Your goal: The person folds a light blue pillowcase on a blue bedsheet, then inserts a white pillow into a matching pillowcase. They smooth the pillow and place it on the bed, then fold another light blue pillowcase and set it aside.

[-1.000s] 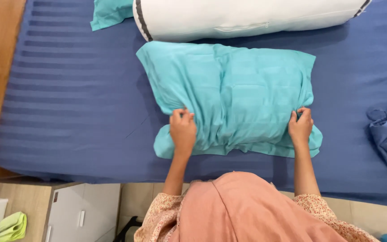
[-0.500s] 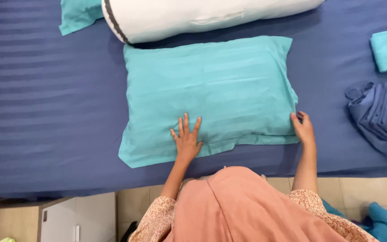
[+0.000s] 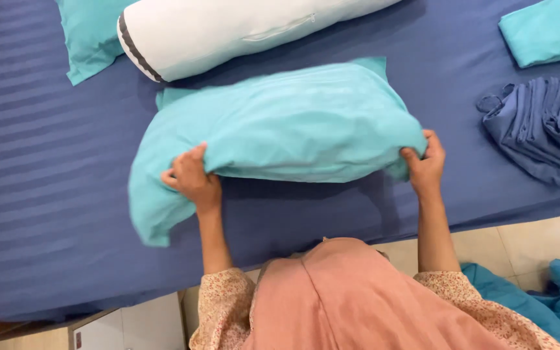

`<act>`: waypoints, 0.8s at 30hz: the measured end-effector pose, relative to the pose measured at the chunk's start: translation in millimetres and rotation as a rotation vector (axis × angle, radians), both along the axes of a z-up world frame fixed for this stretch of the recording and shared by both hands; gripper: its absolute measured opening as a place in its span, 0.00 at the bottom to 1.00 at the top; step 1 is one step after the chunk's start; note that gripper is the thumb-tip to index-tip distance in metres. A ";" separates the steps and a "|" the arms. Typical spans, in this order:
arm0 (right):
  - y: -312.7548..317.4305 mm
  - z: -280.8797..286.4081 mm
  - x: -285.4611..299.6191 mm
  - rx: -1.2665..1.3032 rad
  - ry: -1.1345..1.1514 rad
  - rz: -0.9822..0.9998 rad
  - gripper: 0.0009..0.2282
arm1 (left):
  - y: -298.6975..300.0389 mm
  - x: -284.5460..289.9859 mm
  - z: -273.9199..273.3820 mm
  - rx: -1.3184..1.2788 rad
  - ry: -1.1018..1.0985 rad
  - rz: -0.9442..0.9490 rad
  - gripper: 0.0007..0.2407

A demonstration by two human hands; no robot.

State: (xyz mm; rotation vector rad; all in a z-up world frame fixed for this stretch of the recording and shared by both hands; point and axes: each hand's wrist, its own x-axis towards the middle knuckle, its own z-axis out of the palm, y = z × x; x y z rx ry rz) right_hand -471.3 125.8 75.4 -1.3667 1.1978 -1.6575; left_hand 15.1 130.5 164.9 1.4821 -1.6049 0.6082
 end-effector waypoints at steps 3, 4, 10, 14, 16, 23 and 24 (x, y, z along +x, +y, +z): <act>4.9 106.9 26.7 -0.272 -0.191 0.089 0.32 | -3.5 11.4 109.0 -0.181 -0.112 0.056 0.08; -4.7 110.8 27.7 -0.272 -0.194 0.090 0.32 | -19.1 22.6 128.4 -0.182 -0.115 0.057 0.08; -82.5 77.8 49.1 -0.290 0.142 0.275 0.42 | -131.8 64.4 115.3 -0.087 -0.284 0.032 0.05; -89.2 -2.8 74.8 0.378 0.178 0.499 0.32 | -132.7 6.2 -6.0 0.350 -0.070 -0.081 0.17; -75.1 -56.5 73.7 0.606 0.170 0.557 0.29 | -100.2 -40.9 -78.3 0.506 -0.016 -0.151 0.18; -11.5 -103.5 60.2 0.499 -0.010 0.352 0.18 | -12.5 -93.2 -127.5 0.600 0.006 -0.136 0.23; -6.1 -97.3 57.5 0.531 -0.037 0.358 0.15 | -7.9 -95.4 -122.8 0.634 0.036 -0.140 0.23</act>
